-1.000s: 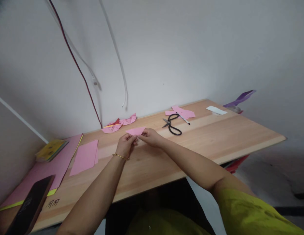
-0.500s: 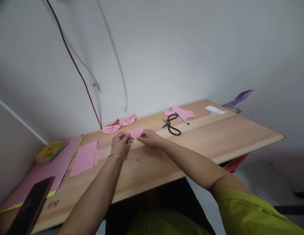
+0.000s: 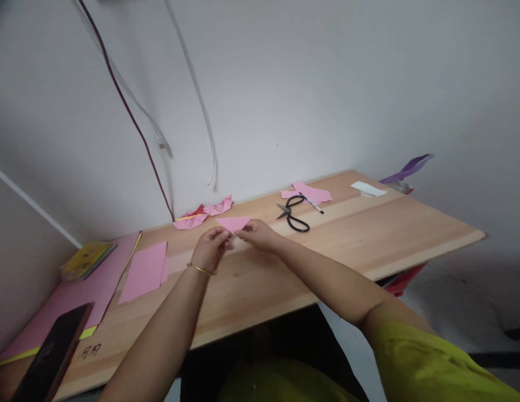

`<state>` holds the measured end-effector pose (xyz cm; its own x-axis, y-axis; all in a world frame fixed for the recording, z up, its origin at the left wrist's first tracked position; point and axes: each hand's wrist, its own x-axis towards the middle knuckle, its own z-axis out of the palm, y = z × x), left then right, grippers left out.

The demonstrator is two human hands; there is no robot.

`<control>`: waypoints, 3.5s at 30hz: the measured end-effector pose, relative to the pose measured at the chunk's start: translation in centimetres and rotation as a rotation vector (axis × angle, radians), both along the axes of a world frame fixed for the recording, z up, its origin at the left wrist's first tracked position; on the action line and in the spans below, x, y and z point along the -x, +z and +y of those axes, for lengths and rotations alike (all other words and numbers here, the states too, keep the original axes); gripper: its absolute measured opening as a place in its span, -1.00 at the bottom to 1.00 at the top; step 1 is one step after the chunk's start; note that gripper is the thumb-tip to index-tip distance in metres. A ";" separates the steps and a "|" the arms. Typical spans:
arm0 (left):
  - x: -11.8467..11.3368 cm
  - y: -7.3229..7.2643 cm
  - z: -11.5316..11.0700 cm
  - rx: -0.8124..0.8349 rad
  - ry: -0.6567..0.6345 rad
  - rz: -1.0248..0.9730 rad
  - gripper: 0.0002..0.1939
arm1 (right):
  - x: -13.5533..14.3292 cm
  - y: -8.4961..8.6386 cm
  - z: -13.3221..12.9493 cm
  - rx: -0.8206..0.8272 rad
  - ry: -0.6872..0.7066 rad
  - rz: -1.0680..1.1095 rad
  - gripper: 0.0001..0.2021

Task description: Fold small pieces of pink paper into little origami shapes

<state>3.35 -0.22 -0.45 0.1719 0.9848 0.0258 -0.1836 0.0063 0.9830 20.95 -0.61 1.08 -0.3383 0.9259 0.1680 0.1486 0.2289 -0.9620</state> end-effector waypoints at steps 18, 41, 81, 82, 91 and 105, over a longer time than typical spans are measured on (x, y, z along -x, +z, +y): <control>0.0 1.2 -0.8 0.181 -0.049 -0.209 -0.72 | -0.4 -0.2 0.4 0.019 -0.023 0.192 -0.74; 0.0 1.0 -0.7 0.279 0.029 -0.288 -0.75 | -0.6 0.4 0.3 -0.048 -0.004 0.152 -0.67; 0.0 0.9 -0.5 0.214 0.090 -0.198 -0.78 | -1.2 -0.3 0.8 0.029 0.075 0.080 -0.64; 0.0 0.9 -0.4 0.214 0.090 -0.202 -0.78 | -1.3 -0.4 0.9 0.034 0.079 0.077 -0.65; 0.5 0.6 -0.3 0.260 0.010 -0.265 -0.78 | -1.2 -0.7 1.0 0.031 0.121 0.092 -0.74; -0.1 -0.2 -0.2 0.008 0.078 0.157 -0.82 | -0.8 -0.9 0.9 -0.595 0.022 -0.198 -0.66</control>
